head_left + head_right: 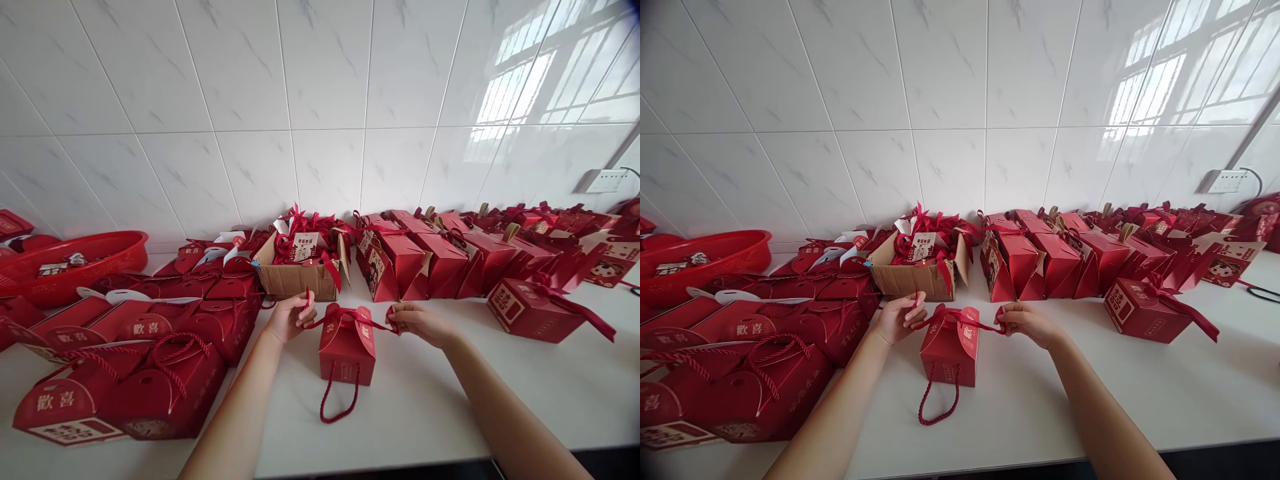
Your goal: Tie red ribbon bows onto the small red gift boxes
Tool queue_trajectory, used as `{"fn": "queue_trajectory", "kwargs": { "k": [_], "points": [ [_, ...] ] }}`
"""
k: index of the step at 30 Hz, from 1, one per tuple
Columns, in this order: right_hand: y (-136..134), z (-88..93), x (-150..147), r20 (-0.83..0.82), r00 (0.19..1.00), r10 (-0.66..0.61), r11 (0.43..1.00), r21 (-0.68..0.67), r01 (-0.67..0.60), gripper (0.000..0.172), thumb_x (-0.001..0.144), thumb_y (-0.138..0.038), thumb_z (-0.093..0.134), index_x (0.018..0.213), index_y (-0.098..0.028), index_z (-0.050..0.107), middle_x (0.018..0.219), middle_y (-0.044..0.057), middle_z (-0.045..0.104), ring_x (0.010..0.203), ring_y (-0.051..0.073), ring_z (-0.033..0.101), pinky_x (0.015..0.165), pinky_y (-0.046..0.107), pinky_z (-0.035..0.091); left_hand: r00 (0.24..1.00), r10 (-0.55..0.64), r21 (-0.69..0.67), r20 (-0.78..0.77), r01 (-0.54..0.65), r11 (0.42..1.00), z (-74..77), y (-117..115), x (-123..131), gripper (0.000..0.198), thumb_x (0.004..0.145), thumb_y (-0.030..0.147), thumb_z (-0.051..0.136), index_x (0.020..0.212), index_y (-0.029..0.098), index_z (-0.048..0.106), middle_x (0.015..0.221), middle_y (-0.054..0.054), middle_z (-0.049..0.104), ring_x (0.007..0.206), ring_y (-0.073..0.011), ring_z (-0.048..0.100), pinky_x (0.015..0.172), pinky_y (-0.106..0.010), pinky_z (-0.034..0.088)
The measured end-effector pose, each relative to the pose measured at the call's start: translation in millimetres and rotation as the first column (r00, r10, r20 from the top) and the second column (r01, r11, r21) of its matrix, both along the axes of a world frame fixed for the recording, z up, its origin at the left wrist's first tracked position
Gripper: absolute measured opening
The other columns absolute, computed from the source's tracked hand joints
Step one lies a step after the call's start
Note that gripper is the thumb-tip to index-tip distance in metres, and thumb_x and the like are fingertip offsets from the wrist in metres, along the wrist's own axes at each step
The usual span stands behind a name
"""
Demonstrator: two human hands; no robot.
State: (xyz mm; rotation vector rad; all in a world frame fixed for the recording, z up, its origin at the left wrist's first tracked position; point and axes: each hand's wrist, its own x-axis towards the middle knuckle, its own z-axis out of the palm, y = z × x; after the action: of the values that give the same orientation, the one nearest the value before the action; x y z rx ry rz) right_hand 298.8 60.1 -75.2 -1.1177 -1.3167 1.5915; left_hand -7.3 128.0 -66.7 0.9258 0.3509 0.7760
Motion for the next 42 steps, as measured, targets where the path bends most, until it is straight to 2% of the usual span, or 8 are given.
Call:
{"fn": "queue_trajectory", "kwargs": {
  "k": [9,24,28,31,34,37,42],
  "points": [
    [1.8,-3.6,-3.1,0.112,0.993,0.039,0.999,0.007,-0.040,0.024,0.071,-0.038,0.068,0.071,-0.014,0.064,0.065,0.001,0.059,0.060,0.012,0.052,0.065,0.028,0.042,0.999,-0.035,0.010,-0.026,0.035,0.999,-9.1,4.7,-3.2,0.010,0.069,0.018,0.058,0.063,0.015,0.051,0.040,0.005,0.033,0.038,-0.0070,0.027,0.041,-0.018,0.027],
    [-0.2,1.4,-4.5,0.215,0.976,0.021,0.999,0.019,-0.026,0.024,0.071,-0.040,0.064,0.069,-0.016,0.063,0.061,0.000,0.056,0.058,0.012,0.051,0.064,0.029,0.040,0.998,-0.035,0.022,-0.050,0.036,0.999,-13.7,7.8,-7.5,0.007,0.070,0.018,0.055,0.065,0.014,0.052,0.040,0.006,0.031,0.038,-0.0069,0.027,0.040,-0.018,0.026],
    [-0.9,2.9,-4.8,0.246,0.969,0.011,1.000,0.015,-0.015,0.023,0.071,-0.039,0.063,0.067,-0.016,0.062,0.061,0.001,0.055,0.058,0.012,0.050,0.063,0.029,0.039,0.997,-0.062,0.038,-0.038,0.064,0.997,-18.0,9.8,-9.4,0.012,0.075,0.020,0.056,0.066,0.013,0.053,0.041,0.006,0.034,0.038,-0.0060,0.030,0.039,-0.017,0.028],
    [-1.1,3.2,-5.2,0.271,0.962,0.002,1.000,0.015,-0.006,0.023,0.071,-0.038,0.062,0.067,-0.016,0.062,0.062,0.001,0.055,0.058,0.012,0.050,0.063,0.029,0.039,0.996,-0.090,0.053,-0.019,0.091,0.994,-24.7,13.7,-12.7,0.022,0.087,0.030,0.054,0.076,0.012,0.056,0.053,0.006,0.046,0.043,-0.0050,0.040,0.042,-0.017,0.036],
    [-1.2,3.6,-5.6,0.291,0.957,0.003,1.000,0.018,-0.009,0.022,0.071,-0.038,0.060,0.066,-0.016,0.061,0.063,0.001,0.055,0.058,0.012,0.049,0.063,0.029,0.039,0.994,-0.106,0.055,-0.020,0.107,0.993,-31.9,18.4,-16.6,0.024,0.090,0.034,0.052,0.096,0.012,0.059,0.081,-0.001,0.061,0.062,-0.0083,0.056,0.055,-0.023,0.049],
    [-1.0,4.0,-6.0,0.312,0.950,0.001,1.000,0.023,-0.008,0.022,0.071,-0.037,0.059,0.065,-0.016,0.060,0.063,0.001,0.055,0.058,0.012,0.049,0.062,0.028,0.038,0.993,-0.106,0.043,-0.044,0.108,0.993,-37.3,22.3,-19.8,0.028,0.090,0.033,0.053,0.110,0.013,0.057,0.102,-0.006,0.062,0.083,-0.0148,0.062,0.070,-0.032,0.054],
    [0.9,2.0,-5.1,0.354,0.935,-0.005,1.000,0.024,-0.004,0.022,0.072,-0.036,0.058,0.064,-0.016,0.058,0.062,0.000,0.054,0.058,0.012,0.050,0.061,0.027,0.038,0.991,-0.097,0.025,-0.093,0.099,0.995,-41.6,25.9,-22.1,0.032,0.089,0.032,0.054,0.116,0.014,0.055,0.113,-0.009,0.059,0.095,-0.0187,0.061,0.079,-0.038,0.053]
  ]
}}
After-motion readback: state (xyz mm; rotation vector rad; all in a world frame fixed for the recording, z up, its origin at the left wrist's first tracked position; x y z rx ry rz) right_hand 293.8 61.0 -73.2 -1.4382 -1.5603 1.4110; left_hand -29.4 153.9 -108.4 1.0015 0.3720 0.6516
